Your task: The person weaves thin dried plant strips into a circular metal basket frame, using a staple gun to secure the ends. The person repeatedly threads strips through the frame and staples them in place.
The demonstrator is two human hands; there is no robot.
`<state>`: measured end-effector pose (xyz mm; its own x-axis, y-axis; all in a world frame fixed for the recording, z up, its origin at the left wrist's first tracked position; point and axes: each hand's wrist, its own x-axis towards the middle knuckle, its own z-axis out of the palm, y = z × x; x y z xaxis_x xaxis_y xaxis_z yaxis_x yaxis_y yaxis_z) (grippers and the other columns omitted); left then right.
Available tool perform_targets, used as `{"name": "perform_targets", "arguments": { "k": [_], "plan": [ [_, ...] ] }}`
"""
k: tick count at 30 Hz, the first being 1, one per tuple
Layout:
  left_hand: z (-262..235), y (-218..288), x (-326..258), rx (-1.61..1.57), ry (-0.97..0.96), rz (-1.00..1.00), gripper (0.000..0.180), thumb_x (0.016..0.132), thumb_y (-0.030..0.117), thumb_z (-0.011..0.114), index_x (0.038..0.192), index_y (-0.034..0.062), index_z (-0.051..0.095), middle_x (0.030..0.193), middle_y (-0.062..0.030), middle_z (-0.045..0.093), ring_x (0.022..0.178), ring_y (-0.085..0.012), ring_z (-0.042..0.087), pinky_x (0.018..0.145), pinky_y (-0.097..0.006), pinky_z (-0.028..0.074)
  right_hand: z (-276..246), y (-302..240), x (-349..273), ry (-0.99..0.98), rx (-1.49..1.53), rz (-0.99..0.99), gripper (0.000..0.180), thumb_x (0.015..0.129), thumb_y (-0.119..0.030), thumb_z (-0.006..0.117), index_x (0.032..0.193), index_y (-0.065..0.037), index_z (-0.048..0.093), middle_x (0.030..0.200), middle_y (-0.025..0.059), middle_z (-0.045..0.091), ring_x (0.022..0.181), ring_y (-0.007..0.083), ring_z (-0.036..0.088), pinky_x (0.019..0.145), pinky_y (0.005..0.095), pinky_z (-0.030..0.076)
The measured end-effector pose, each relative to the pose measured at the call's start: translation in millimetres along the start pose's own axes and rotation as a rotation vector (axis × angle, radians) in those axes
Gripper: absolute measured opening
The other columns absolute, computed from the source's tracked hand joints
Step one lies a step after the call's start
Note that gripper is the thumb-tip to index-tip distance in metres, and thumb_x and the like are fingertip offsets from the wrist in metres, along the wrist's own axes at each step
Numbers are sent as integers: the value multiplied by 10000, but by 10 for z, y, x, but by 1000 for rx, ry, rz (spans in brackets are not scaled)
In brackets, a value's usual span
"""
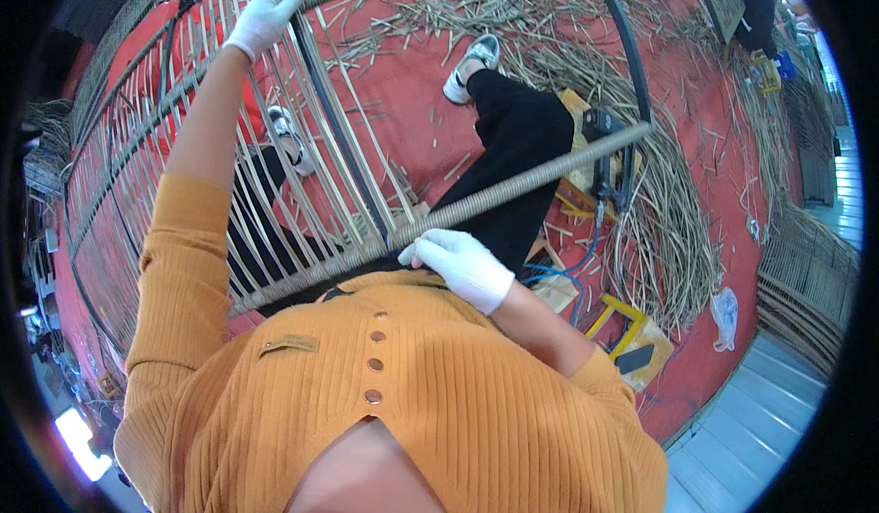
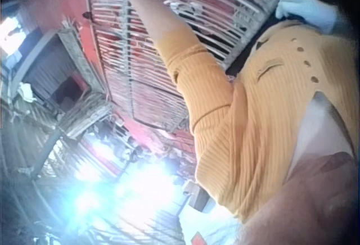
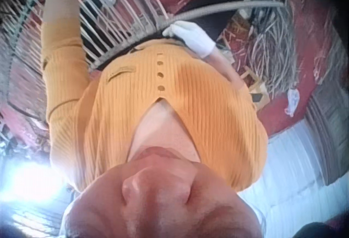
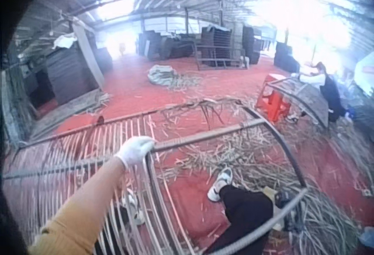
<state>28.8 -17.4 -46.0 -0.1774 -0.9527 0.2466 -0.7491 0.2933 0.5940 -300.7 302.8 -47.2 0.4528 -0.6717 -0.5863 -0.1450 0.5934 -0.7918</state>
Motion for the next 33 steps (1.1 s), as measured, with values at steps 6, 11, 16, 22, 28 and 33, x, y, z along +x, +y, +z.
{"name": "perform_targets", "arguments": {
  "k": [6,11,16,22,28,33],
  "plan": [
    [4,32,-76,-7,53,-64,250,964,303,589,1087,113,695,1032,-152,716,1005,-345,681,876,-401,521,-231,-1391,1269,-75,162,-289,259,983,-261,592,940,-17,668,1005,121,728,912,211,697,821,375,560],
    [-36,213,-109,14,62,-245,269,920,339,621,1073,134,701,1008,-134,729,987,-336,693,843,-420,535,-163,-2605,2571,39,140,-322,180,905,-220,627,869,-46,656,929,118,732,878,227,711,785,379,548],
    [-73,344,-139,47,120,-247,229,905,319,670,1022,124,702,937,-139,730,920,-352,695,775,-439,537,-233,-2902,3025,-89,200,-267,142,897,-149,634,847,-15,627,942,151,722,862,249,716,755,342,602],
    [25,474,-194,165,322,55,151,870,299,711,872,154,750,888,-90,746,801,-291,693,712,-383,539,-261,-2941,3320,-72,57,-247,236,955,-206,590,915,16,661,949,145,719,827,240,703,721,342,566],
    [-33,524,12,386,58,-72,263,900,379,637,861,158,773,805,-49,727,868,-268,682,1005,-486,378,-161,-2337,2662,304,219,-838,364,1043,-288,481,844,-18,622,779,35,608,729,118,558,677,295,462],
    [-198,295,267,69,-415,-162,396,946,411,519,1018,95,748,963,-113,730,992,-283,667,1098,-505,308,-33,-1487,3143,674,-359,-811,196,960,-190,578,988,-16,665,959,177,679,936,328,650,807,458,513]
  ]
}}
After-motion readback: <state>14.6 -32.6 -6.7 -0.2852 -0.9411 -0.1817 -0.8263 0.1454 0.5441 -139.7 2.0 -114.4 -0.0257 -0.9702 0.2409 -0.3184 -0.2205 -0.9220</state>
